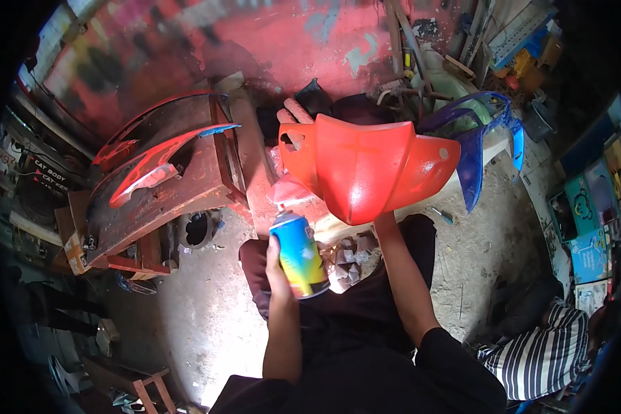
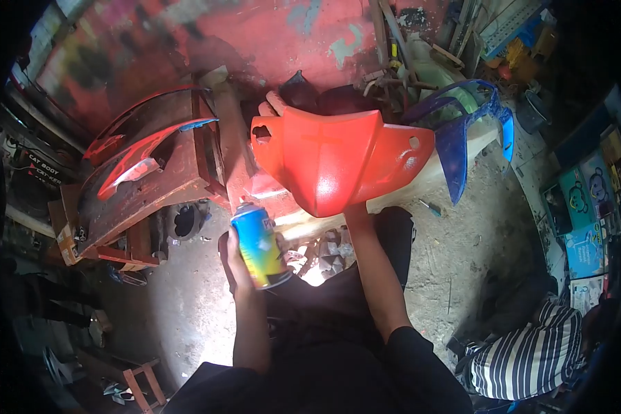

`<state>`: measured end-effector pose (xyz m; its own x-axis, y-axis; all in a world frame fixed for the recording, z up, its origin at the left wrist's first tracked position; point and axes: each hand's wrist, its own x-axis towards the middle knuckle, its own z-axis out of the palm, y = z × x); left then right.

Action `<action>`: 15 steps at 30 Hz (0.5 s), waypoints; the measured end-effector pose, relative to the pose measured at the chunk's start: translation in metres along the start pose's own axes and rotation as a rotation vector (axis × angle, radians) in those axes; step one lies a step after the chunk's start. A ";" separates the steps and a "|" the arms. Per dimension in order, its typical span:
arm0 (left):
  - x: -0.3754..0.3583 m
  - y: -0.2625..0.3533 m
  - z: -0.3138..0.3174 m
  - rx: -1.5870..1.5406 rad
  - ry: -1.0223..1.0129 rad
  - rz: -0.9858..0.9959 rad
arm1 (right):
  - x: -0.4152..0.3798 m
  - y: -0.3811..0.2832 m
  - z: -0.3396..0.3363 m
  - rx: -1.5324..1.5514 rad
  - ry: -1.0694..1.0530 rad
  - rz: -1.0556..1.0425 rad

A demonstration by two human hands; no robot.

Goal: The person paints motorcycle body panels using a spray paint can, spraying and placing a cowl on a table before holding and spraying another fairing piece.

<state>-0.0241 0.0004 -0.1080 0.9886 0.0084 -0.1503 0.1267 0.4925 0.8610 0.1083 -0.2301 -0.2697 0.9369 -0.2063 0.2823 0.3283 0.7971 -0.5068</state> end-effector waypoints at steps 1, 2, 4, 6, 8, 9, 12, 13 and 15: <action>0.006 -0.010 -0.012 -0.201 -0.007 -0.088 | -0.001 0.000 0.000 0.001 0.001 -0.002; 0.014 -0.010 -0.020 -0.630 -0.032 -0.178 | -0.001 0.000 0.000 0.001 0.002 -0.006; 0.013 -0.006 -0.014 -0.664 -0.001 -0.146 | 0.001 -0.001 0.000 0.004 0.004 -0.015; 0.005 -0.024 -0.017 -0.288 -0.006 -0.173 | 0.001 -0.002 -0.001 -0.004 0.002 -0.019; -0.002 -0.032 -0.023 -0.260 -0.052 -0.214 | 0.001 0.000 -0.002 -0.007 0.007 -0.020; -0.001 -0.038 -0.027 -0.164 -0.038 -0.165 | 0.000 0.001 -0.001 -0.015 0.008 -0.025; 0.003 -0.050 -0.037 -0.074 -0.054 -0.070 | -0.002 0.002 0.000 0.015 0.025 -0.024; -0.002 -0.036 -0.022 -0.058 -0.081 -0.005 | -0.003 0.000 0.005 0.177 0.037 0.019; 0.000 -0.024 -0.016 -0.080 -0.162 0.039 | -0.003 -0.002 0.010 0.505 0.068 0.103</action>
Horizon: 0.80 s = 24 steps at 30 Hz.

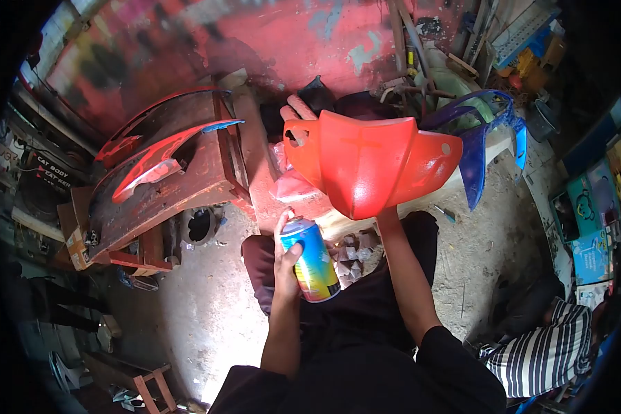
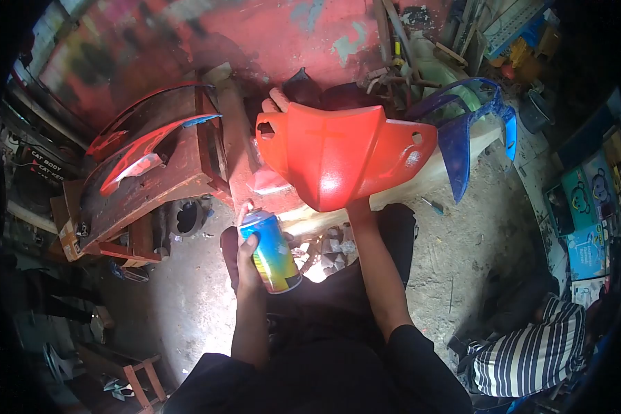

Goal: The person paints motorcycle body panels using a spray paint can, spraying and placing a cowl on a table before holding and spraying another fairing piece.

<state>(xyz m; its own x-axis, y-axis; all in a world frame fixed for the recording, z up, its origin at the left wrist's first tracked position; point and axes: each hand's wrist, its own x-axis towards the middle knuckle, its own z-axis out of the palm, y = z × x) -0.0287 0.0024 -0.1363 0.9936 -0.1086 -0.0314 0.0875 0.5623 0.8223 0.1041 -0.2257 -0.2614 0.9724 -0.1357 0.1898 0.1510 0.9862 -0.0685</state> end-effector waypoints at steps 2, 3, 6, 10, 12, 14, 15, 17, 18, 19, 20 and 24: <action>0.001 0.002 0.005 -0.024 0.017 0.013 | 0.002 0.000 -0.004 -0.101 -0.047 -0.015; 0.002 0.004 0.009 -0.055 0.027 0.021 | 0.003 -0.002 -0.005 -0.370 -0.115 -0.075; 0.004 0.014 0.005 0.032 0.026 0.041 | 0.006 -0.005 -0.009 -0.410 -0.103 -0.090; 0.002 0.032 -0.002 0.096 0.137 0.108 | 0.013 -0.007 -0.001 -0.036 -0.081 0.017; 0.003 0.040 -0.008 0.142 0.246 0.219 | 0.015 -0.009 0.003 -0.024 -0.095 0.034; 0.003 0.050 -0.010 0.160 0.337 0.321 | 0.017 -0.012 -0.003 -0.147 -0.140 0.046; 0.002 0.054 -0.016 0.176 0.325 0.337 | 0.015 -0.011 0.002 -0.149 -0.141 0.045; 0.001 0.060 -0.024 0.298 0.328 0.397 | 0.010 -0.006 0.012 0.092 -0.048 0.069; 0.002 0.060 -0.022 0.298 0.330 0.396 | 0.009 -0.004 0.017 0.172 -0.016 0.075; 0.003 0.061 -0.019 0.411 0.360 0.486 | 0.008 -0.002 0.022 0.131 -0.012 0.065; 0.003 0.060 -0.016 0.523 0.389 0.576 | 0.008 -0.001 0.025 0.110 -0.011 0.061; 0.000 0.054 -0.004 0.680 0.499 0.571 | 0.013 -0.003 0.013 -0.242 -0.187 0.008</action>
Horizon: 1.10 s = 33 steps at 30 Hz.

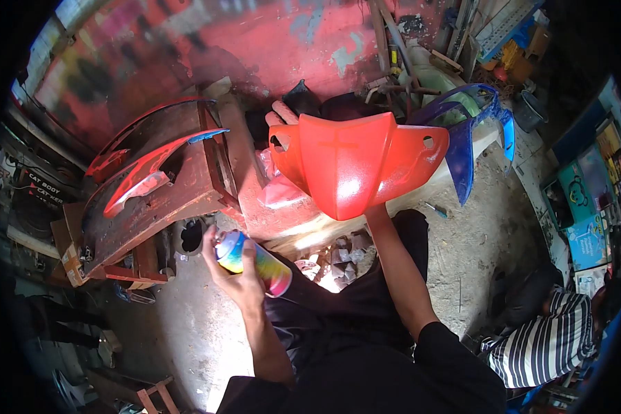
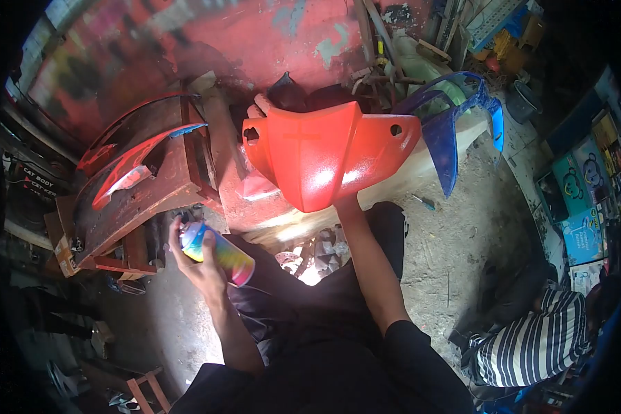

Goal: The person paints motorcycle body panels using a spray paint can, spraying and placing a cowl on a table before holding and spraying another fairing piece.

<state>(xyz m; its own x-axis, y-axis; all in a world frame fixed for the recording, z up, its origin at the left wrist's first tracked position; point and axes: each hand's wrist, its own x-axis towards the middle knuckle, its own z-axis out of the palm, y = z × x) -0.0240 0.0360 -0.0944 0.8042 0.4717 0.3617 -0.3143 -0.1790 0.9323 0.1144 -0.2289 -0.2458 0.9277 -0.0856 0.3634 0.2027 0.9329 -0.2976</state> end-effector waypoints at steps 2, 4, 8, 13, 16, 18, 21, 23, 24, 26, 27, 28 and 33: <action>-0.019 -0.003 0.004 0.008 -0.113 0.090 | -0.002 0.001 -0.007 -0.015 0.007 -0.004; -0.041 0.008 0.010 0.015 -0.343 0.281 | -0.003 0.001 -0.008 -0.026 0.018 -0.011; -0.049 0.019 0.010 0.079 -0.360 0.329 | -0.004 0.000 -0.008 -0.038 0.032 -0.015; -0.014 0.015 0.008 0.095 -0.091 -0.029 | -0.005 -0.001 -0.007 -0.046 0.042 -0.026; -0.042 0.011 0.017 -0.120 -0.436 0.298 | -0.004 0.001 -0.008 -0.049 0.046 -0.022; -0.055 0.025 0.014 0.028 -0.563 0.457 | -0.005 0.002 -0.008 -0.050 0.049 -0.021; -0.052 0.021 0.013 0.096 -0.242 0.327 | -0.004 0.000 -0.008 -0.059 0.052 -0.028; -0.030 0.021 0.009 0.221 -0.119 0.135 | -0.005 0.000 -0.008 -0.060 0.055 -0.029; -0.027 0.023 0.012 0.172 -0.108 0.079 | -0.005 0.001 -0.008 -0.058 0.057 -0.032; -0.032 0.026 0.015 0.124 -0.094 0.020 | -0.005 0.002 -0.008 -0.055 0.055 -0.030; -0.042 0.028 0.018 0.061 -0.274 0.172 | -0.004 0.003 -0.007 -0.056 0.053 -0.028; -0.051 0.029 0.020 -0.001 -0.454 0.323 | -0.005 0.003 -0.007 -0.060 0.056 -0.025; -0.048 0.032 0.018 0.121 -0.171 0.299 | -0.006 0.001 -0.008 -0.059 0.065 -0.028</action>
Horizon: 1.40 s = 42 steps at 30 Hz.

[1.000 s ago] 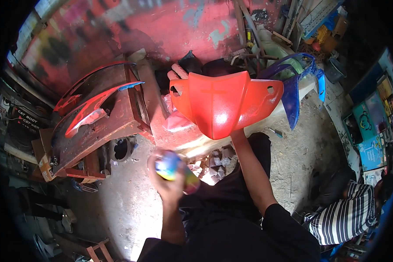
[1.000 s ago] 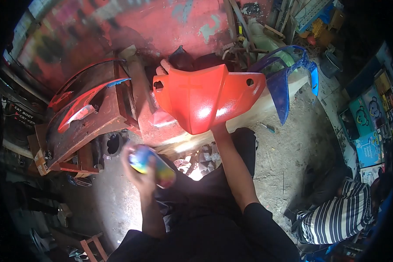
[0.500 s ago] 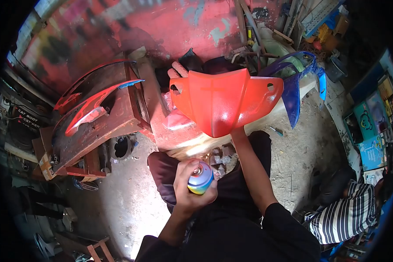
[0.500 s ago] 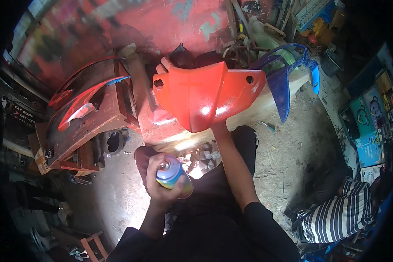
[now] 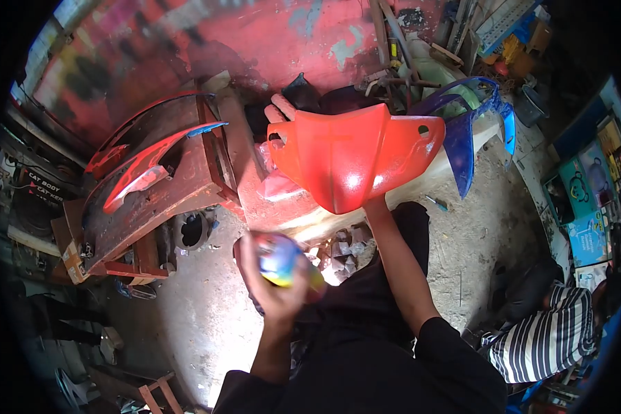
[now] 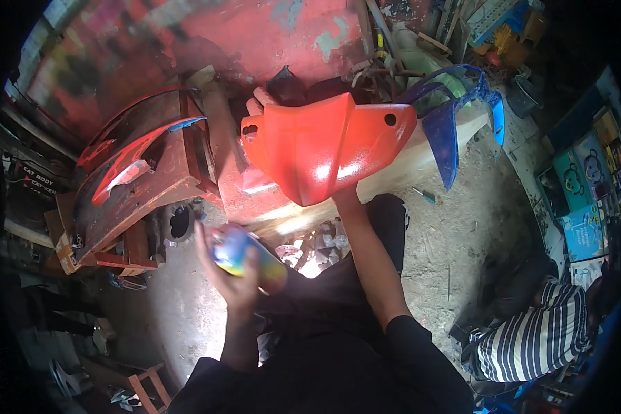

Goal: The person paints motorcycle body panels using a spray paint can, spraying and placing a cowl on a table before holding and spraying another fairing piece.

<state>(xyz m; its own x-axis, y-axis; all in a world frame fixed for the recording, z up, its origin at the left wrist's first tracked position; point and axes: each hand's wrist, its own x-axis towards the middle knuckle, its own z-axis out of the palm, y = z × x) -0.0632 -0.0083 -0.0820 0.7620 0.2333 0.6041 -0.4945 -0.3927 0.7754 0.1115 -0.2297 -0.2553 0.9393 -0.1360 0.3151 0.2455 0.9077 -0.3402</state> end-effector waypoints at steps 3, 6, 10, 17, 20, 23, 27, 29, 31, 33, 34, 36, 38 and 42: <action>0.012 -0.018 -0.002 0.000 -0.014 -0.207 | 0.001 0.000 0.002 0.003 -0.001 -0.003; -0.005 -0.013 0.006 -0.261 -0.349 0.133 | 0.002 0.002 0.002 0.005 -0.001 -0.002; -0.005 0.009 0.008 -0.171 -0.264 0.268 | 0.000 0.001 0.001 0.000 0.010 -0.007; 0.007 0.005 0.028 -0.144 -0.116 -0.057 | 0.003 0.005 0.004 0.004 0.017 -0.016; -0.012 0.022 0.040 -0.301 -0.335 0.257 | 0.002 0.008 0.006 0.009 0.024 -0.010; -0.006 0.012 0.036 -0.169 -0.149 0.137 | 0.001 0.005 0.007 0.004 0.033 -0.027; 0.042 0.010 0.034 0.011 0.084 -0.182 | 0.007 0.005 0.008 0.004 0.027 -0.031; 0.047 -0.003 0.037 -0.052 0.012 -0.239 | 0.007 0.006 0.009 0.004 0.029 -0.032; 0.034 0.017 0.046 -0.163 -0.172 -0.017 | 0.005 0.007 0.011 -0.002 0.036 -0.031; 0.023 0.023 0.048 -0.210 -0.334 0.269 | 0.002 0.009 0.014 -0.010 0.045 -0.030; 0.021 0.030 0.049 -0.237 -0.374 0.310 | 0.001 0.009 0.014 -0.021 0.049 -0.033; 0.009 0.023 0.038 -0.216 -0.254 0.002 | 0.001 0.007 0.014 -0.029 0.056 -0.035; 0.031 0.013 0.035 -0.008 -0.091 0.084 | 0.003 0.007 0.013 -0.032 0.052 -0.036; 0.049 -0.012 0.018 0.065 0.012 0.088 | 0.006 0.007 0.009 0.024 0.031 -0.025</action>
<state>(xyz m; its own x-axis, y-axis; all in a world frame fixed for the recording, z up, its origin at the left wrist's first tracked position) -0.0120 -0.0085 -0.0650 0.7117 0.2058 0.6717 -0.5306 -0.4692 0.7059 0.1173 -0.2203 -0.2480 0.9400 -0.1704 0.2955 0.2634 0.9130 -0.3115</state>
